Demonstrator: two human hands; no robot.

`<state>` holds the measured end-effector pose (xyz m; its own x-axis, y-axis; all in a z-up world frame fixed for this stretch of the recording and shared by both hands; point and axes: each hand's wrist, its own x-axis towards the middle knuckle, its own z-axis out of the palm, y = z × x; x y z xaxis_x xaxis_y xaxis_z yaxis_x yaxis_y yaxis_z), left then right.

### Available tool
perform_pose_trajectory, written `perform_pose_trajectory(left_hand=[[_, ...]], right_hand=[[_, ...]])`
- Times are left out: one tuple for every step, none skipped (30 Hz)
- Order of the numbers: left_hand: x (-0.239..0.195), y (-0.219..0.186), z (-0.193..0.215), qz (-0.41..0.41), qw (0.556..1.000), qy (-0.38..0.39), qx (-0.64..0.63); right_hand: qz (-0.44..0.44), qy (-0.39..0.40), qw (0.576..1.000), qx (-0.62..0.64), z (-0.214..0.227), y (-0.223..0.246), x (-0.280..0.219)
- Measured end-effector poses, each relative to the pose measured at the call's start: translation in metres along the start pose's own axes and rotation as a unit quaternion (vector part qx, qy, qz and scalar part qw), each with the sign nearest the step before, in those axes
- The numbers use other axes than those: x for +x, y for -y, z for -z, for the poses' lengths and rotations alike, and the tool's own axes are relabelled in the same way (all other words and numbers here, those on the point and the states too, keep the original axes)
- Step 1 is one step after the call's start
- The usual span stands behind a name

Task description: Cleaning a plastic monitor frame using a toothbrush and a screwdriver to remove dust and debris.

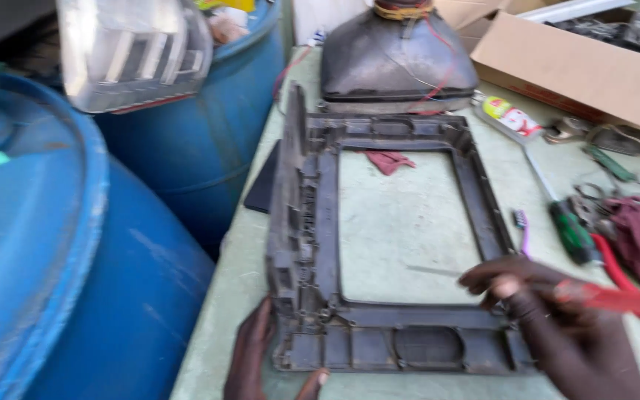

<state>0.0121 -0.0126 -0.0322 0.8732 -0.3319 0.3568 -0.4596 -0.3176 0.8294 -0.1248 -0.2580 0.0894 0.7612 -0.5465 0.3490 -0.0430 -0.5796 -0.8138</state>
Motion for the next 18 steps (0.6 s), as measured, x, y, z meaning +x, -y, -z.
perform_pose_trajectory(left_hand=[[0.001,-0.007,0.001,-0.044,0.998,-0.044,0.011],[0.001,-0.013,-0.001,-0.045,0.998,-0.036,0.002],[0.002,-0.018,-0.003,-0.097,0.990,-0.094,0.032],[0.004,-0.024,-0.006,-0.149,0.975,-0.155,0.059],[0.002,-0.008,0.005,-0.150,0.976,-0.149,0.049],[0.000,0.009,0.018,-0.172,0.978,-0.070,0.099],[-0.001,0.026,0.030,-0.195,0.969,0.010,0.149],[0.000,0.016,0.007,-0.197,0.970,0.015,0.142],[0.001,0.006,-0.016,-0.274,0.956,-0.014,0.099],[0.003,-0.004,-0.035,-0.350,0.934,-0.045,0.060],[0.006,-0.043,-0.041,-0.353,0.933,-0.043,0.057],[0.007,-0.081,-0.046,-0.326,0.945,0.026,0.026],[0.008,-0.120,-0.051,-0.297,0.950,0.094,-0.006],[0.019,-0.122,-0.060,-0.300,0.949,0.095,-0.006],[0.030,-0.124,-0.070,-0.308,0.927,0.212,0.020],[0.041,-0.126,-0.080,-0.310,0.892,0.327,0.045],[0.047,-0.129,-0.086,-0.313,0.890,0.328,0.045],[0.052,-0.131,-0.094,-0.325,0.869,0.367,0.073]], right_hand=[[-0.008,-0.044,0.999,0.019,0.012,-0.006,-0.003],[-0.013,-0.050,0.999,0.010,0.024,-0.010,-0.005],[-0.023,-0.072,0.997,0.003,0.037,-0.013,-0.007],[-0.032,-0.095,0.995,-0.003,0.051,-0.016,-0.008],[-0.035,-0.102,0.994,-0.013,0.059,-0.019,-0.013],[-0.031,-0.107,0.993,-0.035,0.067,-0.023,-0.018],[-0.027,-0.112,0.992,-0.058,0.075,-0.026,-0.023],[-0.031,-0.116,0.991,-0.064,0.078,-0.032,-0.029],[-0.042,-0.126,0.990,-0.051,0.081,-0.037,-0.035],[-0.050,-0.134,0.989,-0.032,0.082,-0.043,-0.040],[-0.051,-0.138,0.989,-0.034,0.083,-0.046,-0.042],[-0.056,-0.140,0.988,-0.025,0.083,-0.050,-0.045],[-0.060,-0.142,0.988,-0.016,0.084,-0.053,-0.047],[-0.060,-0.145,0.987,-0.016,0.085,-0.052,-0.046],[-0.054,-0.134,0.989,-0.041,0.087,-0.052,-0.046],[-0.050,-0.122,0.989,-0.068,0.088,-0.052,-0.045],[-0.050,-0.125,0.989,-0.067,0.088,-0.049,-0.044],[-0.033,-0.115,0.988,-0.095,0.089,-0.047,-0.043]])
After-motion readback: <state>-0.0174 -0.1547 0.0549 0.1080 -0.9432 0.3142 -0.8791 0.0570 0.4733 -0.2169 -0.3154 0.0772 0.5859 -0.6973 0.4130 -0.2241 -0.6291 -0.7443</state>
